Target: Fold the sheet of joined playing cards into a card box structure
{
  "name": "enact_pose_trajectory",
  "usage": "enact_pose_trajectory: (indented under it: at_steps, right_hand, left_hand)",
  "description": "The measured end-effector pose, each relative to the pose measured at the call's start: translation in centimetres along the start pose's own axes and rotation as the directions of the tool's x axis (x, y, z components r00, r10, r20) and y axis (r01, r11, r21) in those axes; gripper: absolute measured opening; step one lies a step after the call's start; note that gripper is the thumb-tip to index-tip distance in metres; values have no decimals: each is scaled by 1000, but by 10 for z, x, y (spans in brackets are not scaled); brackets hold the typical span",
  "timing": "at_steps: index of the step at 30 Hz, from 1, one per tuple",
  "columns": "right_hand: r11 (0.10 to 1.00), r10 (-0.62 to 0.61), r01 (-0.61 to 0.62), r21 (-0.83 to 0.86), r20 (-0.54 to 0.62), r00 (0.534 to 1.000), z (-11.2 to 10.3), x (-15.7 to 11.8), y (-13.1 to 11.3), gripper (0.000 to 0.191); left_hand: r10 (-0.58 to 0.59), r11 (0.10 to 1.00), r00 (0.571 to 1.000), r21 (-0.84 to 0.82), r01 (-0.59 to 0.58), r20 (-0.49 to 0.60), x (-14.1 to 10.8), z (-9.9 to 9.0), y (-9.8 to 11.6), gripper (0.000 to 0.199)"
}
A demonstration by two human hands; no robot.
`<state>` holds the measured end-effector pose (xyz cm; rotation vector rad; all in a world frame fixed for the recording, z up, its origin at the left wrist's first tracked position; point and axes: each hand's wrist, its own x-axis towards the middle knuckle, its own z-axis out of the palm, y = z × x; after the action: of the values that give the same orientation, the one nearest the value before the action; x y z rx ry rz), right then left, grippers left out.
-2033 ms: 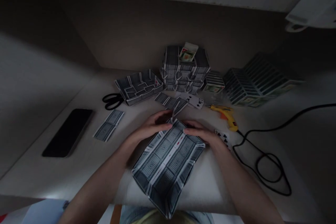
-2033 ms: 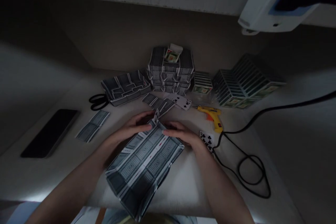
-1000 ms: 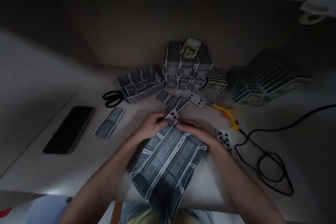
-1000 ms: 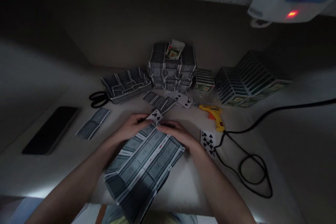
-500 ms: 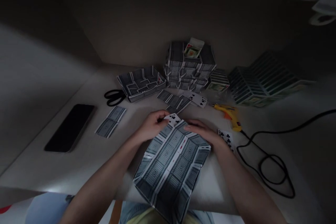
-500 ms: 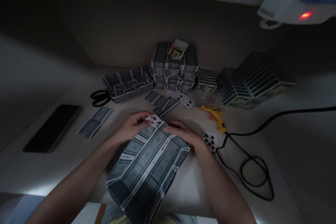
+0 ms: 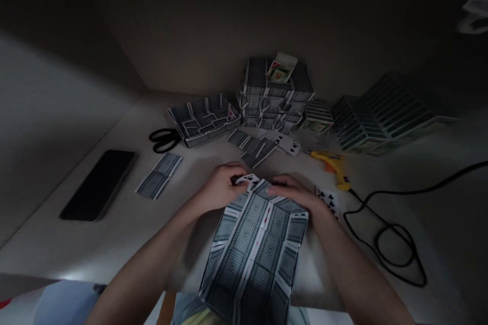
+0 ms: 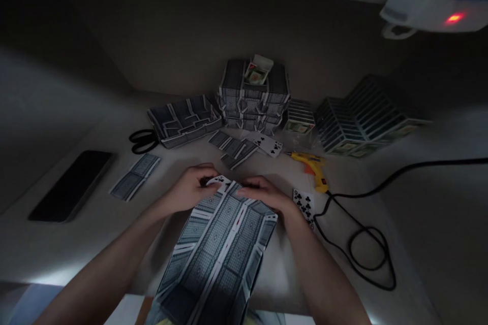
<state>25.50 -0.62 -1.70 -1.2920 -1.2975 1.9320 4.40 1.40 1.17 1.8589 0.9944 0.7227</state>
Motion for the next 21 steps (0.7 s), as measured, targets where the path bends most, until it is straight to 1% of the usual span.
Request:
enact_pose_trajectory:
  at_steps: [3,6,8,11,13,15,19,21]
  right_hand:
    - [1000,15,-15,-7,-46,999,-1,-1,2,23]
    - [999,49,-50,-6,-82,995,0,-2,2,24]
    - [997,79,-79,-1,-104,991,-1,-2,3,25]
    - [994,103,-100,31,-124,987,-2,-1,5,27]
    - [993,105,-97,64,-138,985,-2,0,6,28]
    - [991,98,-84,100,-134,986,0,0,4,29]
    - [983,82,-69,172,-70,994,7,-1,-2,29]
    - [981,83,-70,179,-62,995,10,-3,-5,29]
  left_hand:
    - [-39,999,999,10,40,-16,0,-2,-1,8]
    - [-105,994,994,10,105,-30,0,0,-5,6]
    - [-172,985,985,-40,171,-23,0,2,-8,5]
    - [-272,937,961,-215,277,53,1,5,-10,15]
    - [-313,882,940,-325,340,135,0,5,-9,24]
    - [-336,838,923,-387,384,189,0,5,-6,32]
    - [-313,801,919,-453,390,239,0,4,-1,41]
    - [-293,773,914,-494,399,280,0,4,0,48]
